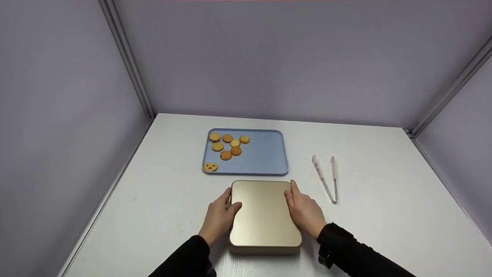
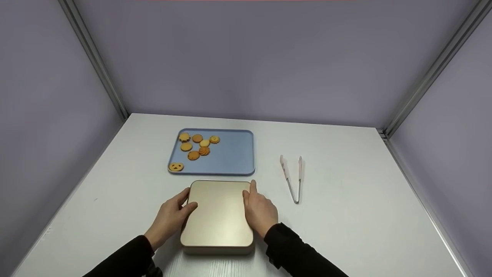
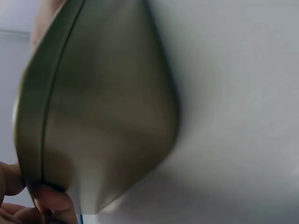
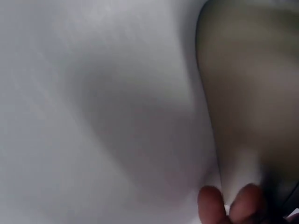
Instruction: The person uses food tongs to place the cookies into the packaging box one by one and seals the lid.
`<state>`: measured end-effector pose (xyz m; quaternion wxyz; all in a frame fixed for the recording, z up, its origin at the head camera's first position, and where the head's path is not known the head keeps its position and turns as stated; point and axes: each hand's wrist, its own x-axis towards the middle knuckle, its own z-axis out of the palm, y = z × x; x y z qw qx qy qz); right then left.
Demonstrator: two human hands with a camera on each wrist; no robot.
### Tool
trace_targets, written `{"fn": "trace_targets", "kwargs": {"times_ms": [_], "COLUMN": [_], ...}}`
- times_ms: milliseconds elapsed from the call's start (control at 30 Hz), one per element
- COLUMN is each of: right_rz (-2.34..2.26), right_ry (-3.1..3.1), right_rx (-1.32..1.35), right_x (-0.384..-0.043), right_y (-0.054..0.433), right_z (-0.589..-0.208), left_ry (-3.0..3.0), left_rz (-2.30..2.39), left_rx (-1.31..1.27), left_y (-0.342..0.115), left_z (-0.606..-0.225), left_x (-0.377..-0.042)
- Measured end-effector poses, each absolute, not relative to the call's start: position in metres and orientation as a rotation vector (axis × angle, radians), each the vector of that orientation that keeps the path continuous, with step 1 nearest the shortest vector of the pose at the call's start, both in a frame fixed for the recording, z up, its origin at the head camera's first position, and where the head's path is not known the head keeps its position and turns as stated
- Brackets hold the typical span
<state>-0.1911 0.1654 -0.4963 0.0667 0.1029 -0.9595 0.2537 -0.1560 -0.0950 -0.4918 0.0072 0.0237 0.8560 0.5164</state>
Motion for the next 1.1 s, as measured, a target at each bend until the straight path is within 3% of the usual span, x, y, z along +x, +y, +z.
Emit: {"fn": "trace_targets", "kwargs": {"times_ms": [500,800,1100], "right_rz": [0.48,0.419,0.322], "right_ry": [-2.695,-2.759,-2.634], "right_rx": [0.817,0.822,0.83], "right_x": [-0.166,-0.159,-0.161], "right_y": [0.193,0.197,0.2], "right_z": [-0.499,-0.501,-0.507], "left_ry": [3.066,3.176,3.097], "left_rz": [0.878,0.495,0.664], "left_rx": [0.615,0.699,0.736], "left_y": [-0.082,-0.073,-0.071], "left_z": [-0.497,-0.501,-0.503], "left_x": [-0.132,-0.133,-0.142]}}
